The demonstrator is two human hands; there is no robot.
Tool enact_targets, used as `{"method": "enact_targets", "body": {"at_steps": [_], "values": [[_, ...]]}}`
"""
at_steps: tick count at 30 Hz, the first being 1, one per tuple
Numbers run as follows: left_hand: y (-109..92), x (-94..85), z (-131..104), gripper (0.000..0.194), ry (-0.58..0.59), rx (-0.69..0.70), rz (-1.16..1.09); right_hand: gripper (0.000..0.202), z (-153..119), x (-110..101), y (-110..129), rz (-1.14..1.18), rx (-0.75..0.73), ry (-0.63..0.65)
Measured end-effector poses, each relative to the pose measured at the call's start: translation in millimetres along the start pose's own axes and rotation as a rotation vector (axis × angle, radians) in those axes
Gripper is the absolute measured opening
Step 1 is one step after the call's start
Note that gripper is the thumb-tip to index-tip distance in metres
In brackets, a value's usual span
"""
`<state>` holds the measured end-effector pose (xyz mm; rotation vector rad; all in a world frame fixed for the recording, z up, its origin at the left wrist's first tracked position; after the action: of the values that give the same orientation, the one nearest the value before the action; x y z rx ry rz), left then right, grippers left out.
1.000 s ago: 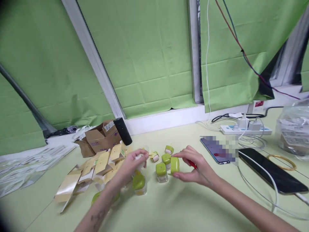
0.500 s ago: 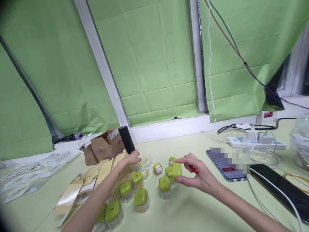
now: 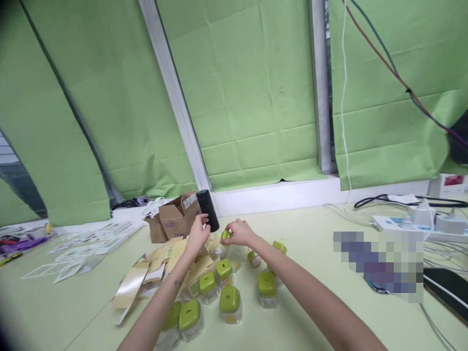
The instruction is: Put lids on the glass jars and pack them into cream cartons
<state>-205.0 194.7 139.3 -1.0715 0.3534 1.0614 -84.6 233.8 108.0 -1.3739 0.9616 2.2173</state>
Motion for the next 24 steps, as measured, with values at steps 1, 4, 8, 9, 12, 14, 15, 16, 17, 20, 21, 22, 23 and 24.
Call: {"method": "enact_targets", "body": {"at_steps": [1,4,8,9,12,14,15,16,17,20,21,22,23,24], "values": [[-3.9,-15.7,-5.4,0.031,-0.072,0.014,-0.025,0.045,10.5,11.1,8.6,-0.031,-0.007,0.038],[-15.5,-53.1,-30.1,0.035,-0.210,0.061,-0.103,0.039,30.2,41.4,29.1,-0.132,-0.004,0.137],[-24.7,-76.8,-63.8,0.030,-0.269,0.091,-0.185,0.028,34.0,62.0,38.5,-0.221,0.039,0.196],[-25.3,-78.7,-70.2,0.030,-0.272,0.091,-0.209,0.028,32.3,61.4,37.3,-0.230,0.046,0.198],[-24.9,-79.4,-84.7,0.029,-0.282,0.080,-0.293,0.029,21.6,43.9,20.7,-0.237,0.057,0.181],[-26.8,-76.3,-92.8,0.027,-0.285,0.073,-0.344,0.030,8.1,22.2,-3.7,-0.239,0.062,0.170],[-29.8,-73.2,-96.9,0.027,-0.278,0.073,-0.368,0.029,-0.9,10.4,-19.9,-0.244,0.070,0.170],[-34.5,-68.8,-101.1,0.026,-0.263,0.075,-0.394,0.029,-11.5,-0.2,-37.9,-0.251,0.082,0.183],[-40.8,-63.1,-105.6,0.026,-0.242,0.078,-0.422,0.030,-23.3,-9.2,-56.4,-0.257,0.095,0.202],[-69.3,-40.1,-120.1,0.023,-0.168,0.100,-0.513,0.055,-62.0,-22.6,-106.0,-0.256,0.146,0.277],[-80.4,-30.7,-125.3,0.021,-0.146,0.107,-0.548,0.059,-74.1,-24.1,-117.6,-0.249,0.164,0.283],[-91.2,-19.7,-130.5,0.020,-0.120,0.112,-0.589,0.058,-85.1,-24.7,-125.7,-0.237,0.175,0.277],[-100.5,-7.5,-135.9,0.019,-0.094,0.107,-0.635,0.055,-94.9,-25.5,-130.7,-0.222,0.184,0.257],[-108.8,7.8,-141.5,0.019,-0.047,0.096,-0.684,0.050,-103.6,-27.2,-133.4,-0.206,0.192,0.223]]}}
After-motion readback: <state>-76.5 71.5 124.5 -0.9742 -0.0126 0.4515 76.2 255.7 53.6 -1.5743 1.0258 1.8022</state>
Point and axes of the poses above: each hand's wrist, its own z-axis towards the middle knuckle, its own x-axis out of the palm, y = z × x, the point moved 9 cm from there along z, towards the middle knuckle, and after that the axes turned 6 degrees about x, right-handed, at the moved point
